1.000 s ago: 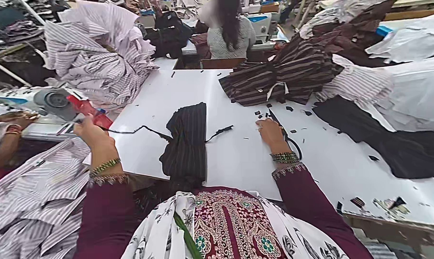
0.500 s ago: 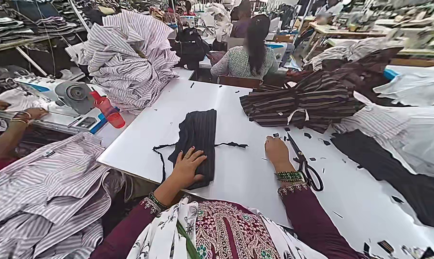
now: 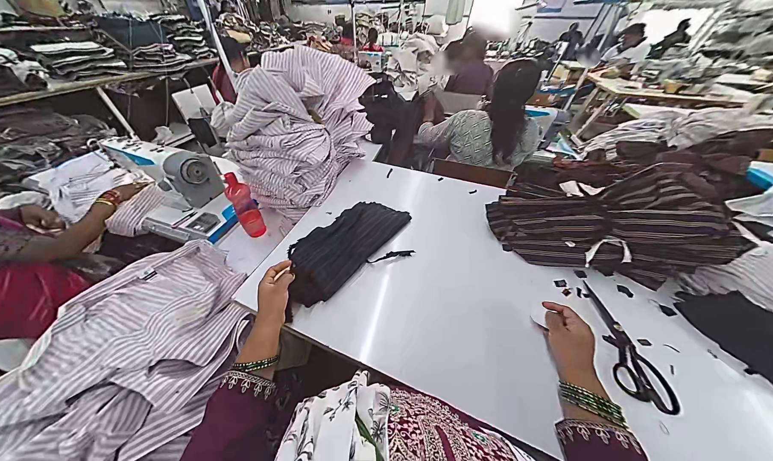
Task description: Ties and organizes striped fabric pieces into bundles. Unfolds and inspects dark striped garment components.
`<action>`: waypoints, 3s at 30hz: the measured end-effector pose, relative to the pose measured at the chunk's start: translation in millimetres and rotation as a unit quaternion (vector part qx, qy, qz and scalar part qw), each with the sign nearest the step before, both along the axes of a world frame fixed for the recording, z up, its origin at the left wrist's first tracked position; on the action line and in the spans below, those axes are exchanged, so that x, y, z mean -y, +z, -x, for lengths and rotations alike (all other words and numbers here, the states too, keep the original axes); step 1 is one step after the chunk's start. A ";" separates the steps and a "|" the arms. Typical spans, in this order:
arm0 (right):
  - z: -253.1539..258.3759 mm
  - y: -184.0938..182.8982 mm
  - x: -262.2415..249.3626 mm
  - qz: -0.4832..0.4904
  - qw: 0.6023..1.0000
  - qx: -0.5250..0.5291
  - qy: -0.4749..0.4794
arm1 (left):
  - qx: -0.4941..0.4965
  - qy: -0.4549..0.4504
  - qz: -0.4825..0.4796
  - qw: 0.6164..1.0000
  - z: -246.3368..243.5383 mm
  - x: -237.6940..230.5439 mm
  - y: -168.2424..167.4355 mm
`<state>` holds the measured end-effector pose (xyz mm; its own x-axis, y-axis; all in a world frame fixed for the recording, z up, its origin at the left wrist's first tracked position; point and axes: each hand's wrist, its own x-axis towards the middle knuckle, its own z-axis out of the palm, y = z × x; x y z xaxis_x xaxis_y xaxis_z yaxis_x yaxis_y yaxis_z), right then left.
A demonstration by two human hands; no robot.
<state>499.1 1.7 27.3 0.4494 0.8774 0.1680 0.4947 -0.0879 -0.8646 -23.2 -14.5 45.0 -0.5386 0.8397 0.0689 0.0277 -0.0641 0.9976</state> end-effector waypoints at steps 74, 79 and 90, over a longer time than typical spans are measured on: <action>28.7 24.3 6.4 -0.175 0.958 -0.181 0.138 | -0.466 -0.332 0.022 0.820 -159.7 -22.9 -6.2; 87.3 39.3 -0.5 0.007 0.900 0.141 0.411 | -0.172 -0.299 0.055 0.937 -144.1 -41.7 2.8; 107.1 46.8 -14.1 0.321 0.867 0.255 0.284 | 0.115 -0.081 0.070 0.988 -86.1 -54.4 8.9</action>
<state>392.0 15.8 74.1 -0.0740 0.9191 -0.3869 0.9190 -0.0879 -0.3844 62.9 39.9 53.9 -0.3840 0.9089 -0.1627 -0.2004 0.0899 0.9756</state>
